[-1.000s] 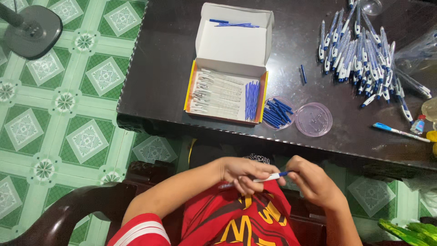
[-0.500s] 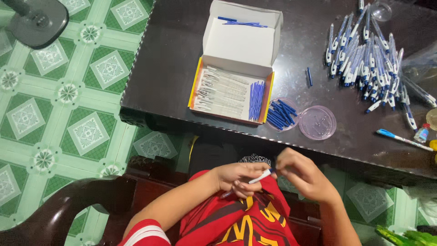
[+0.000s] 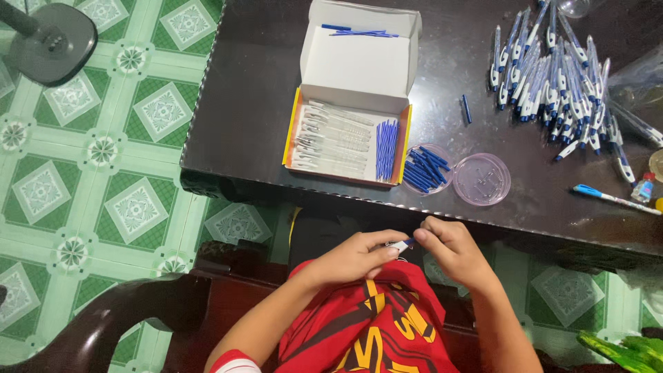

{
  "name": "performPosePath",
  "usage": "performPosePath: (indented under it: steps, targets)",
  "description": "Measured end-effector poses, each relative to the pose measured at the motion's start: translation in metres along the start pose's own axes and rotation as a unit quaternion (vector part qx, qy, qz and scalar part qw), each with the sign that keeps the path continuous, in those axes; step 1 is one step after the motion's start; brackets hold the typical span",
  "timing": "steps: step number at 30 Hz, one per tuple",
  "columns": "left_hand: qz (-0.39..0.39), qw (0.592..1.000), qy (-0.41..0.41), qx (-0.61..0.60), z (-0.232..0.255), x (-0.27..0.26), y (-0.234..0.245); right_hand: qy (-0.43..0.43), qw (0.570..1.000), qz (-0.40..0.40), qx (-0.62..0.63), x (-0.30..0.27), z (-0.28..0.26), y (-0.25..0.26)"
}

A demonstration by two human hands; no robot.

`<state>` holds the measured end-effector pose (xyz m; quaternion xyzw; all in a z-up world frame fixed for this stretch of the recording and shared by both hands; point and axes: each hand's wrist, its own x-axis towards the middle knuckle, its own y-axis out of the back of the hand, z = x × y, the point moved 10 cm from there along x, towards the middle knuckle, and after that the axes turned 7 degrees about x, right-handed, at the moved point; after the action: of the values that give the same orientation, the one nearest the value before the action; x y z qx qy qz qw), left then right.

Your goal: The person assembles blue ballpoint pens by inserting refill cartridges into pen barrels. They pick up a refill from a plastic container and a barrel from a pile on the table, insert the refill into the barrel, and place the assembled pen into a cardboard box. This process is repeated multiple times.

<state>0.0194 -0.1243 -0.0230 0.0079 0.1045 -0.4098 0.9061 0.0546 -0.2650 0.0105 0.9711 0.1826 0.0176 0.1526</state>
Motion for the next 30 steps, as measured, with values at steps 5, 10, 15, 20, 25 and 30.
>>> performPosePath:
  steps: [5, 10, 15, 20, 25, 30]
  targets:
    - [-0.108, 0.938, 0.057, -0.323, 0.001, -0.01, -0.031, 0.051, 0.998, -0.043, 0.008, -0.003, -0.021, -0.008]
    - [-0.085, 0.954, 0.053, -0.281, 0.004, -0.009, -0.029, 0.066, 0.996, -0.036, 0.051, -0.006, -0.025, -0.008]
    - [-0.171, 0.866, 0.109, -0.458, -0.004, -0.015, -0.057, 0.119, 0.989, -0.072, 0.055, -0.013, -0.044, -0.008]
    - [-0.218, 0.842, 0.188, -0.455, 0.011, -0.027, -0.063, 0.122, 0.987, -0.084, 0.064, -0.025, -0.046, -0.004]
    - [-0.243, 0.818, 0.169, -0.494, 0.011, -0.028, -0.071, 0.133, 0.983, -0.114, 0.064, -0.024, -0.046, -0.007]
    - [-0.099, 0.935, 0.138, -0.311, 0.004, -0.02, -0.048, 0.086, 0.963, -0.103, 0.234, -0.019, -0.026, -0.014]
